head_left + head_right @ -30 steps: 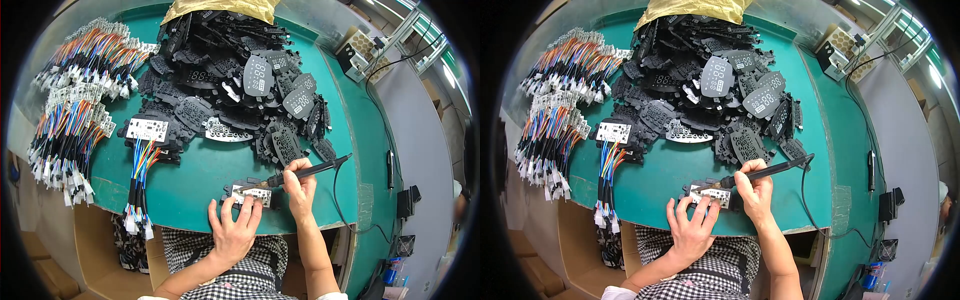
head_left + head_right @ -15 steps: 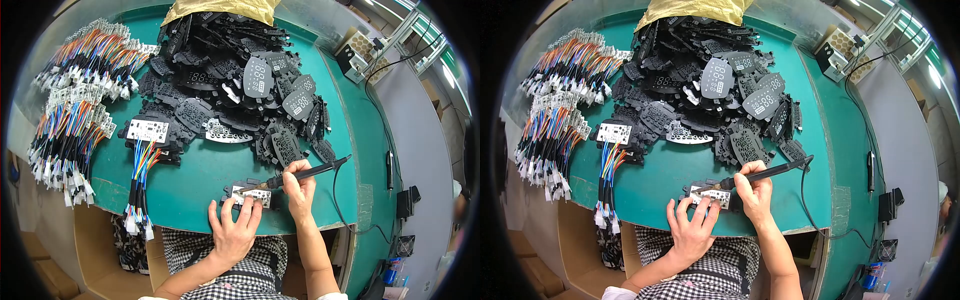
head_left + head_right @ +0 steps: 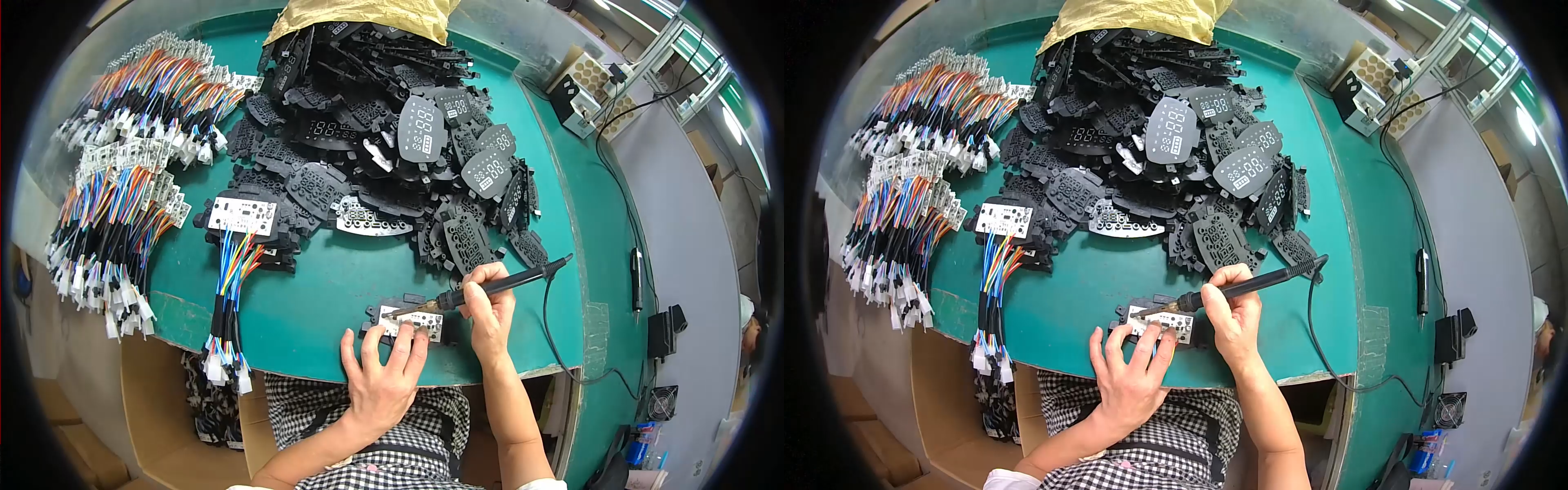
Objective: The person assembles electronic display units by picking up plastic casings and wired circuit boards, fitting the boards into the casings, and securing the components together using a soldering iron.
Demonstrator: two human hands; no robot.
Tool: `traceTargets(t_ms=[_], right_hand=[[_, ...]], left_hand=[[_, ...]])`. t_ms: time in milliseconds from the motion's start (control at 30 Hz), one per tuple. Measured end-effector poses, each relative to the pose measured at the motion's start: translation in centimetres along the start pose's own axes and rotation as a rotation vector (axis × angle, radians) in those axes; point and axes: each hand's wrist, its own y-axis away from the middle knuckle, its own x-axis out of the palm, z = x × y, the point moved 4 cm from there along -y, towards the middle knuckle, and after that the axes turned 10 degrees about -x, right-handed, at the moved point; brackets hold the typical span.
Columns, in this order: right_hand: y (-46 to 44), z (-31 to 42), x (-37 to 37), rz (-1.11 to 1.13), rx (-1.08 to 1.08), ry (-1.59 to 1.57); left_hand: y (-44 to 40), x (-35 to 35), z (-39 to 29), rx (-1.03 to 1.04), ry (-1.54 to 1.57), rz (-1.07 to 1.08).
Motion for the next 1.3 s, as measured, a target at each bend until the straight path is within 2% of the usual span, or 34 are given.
traceTargets(t_ms=[267,567,667,733,867,967,1067,1100,1300], right_hand=[[-0.2,0.2,0.3,0.029,-0.067,0.079],[0.0,0.1,0.0,0.022,-0.049,0.047],[-0.1,0.4,-0.4,-0.022,-0.114,-0.095],[-0.2,1.0,-0.6,-0.066,-0.156,-0.100],[-0.2,1.4,-0.7,-0.107,-0.194,-0.084],[-0.1,1.3,-0.8,-0.097,-0.182,-0.038],[0.1,0.9,-0.6,-0.048,-0.175,-0.033],[0.3,0.8,-0.7,-0.011,-0.140,-0.034],[0.5,0.7,-0.4,0.052,-0.071,-0.005]], left_hand=[[0.0,-0.1,0.0,0.000,0.007,0.009],[-0.1,-0.1,0.0,0.006,-0.021,-0.007],[-0.5,-1.3,-0.1,0.051,-0.078,0.046],[-1.1,-2.3,0.0,0.089,0.057,0.263],[-2.3,-2.7,1.2,0.150,0.206,0.266],[-3.0,-2.3,3.1,0.033,0.372,0.047],[-3.4,-2.1,3.7,-0.081,0.420,0.087],[-3.6,-2.0,3.6,-0.044,0.430,0.027],[-3.7,-1.8,4.1,-0.118,0.515,0.050]])
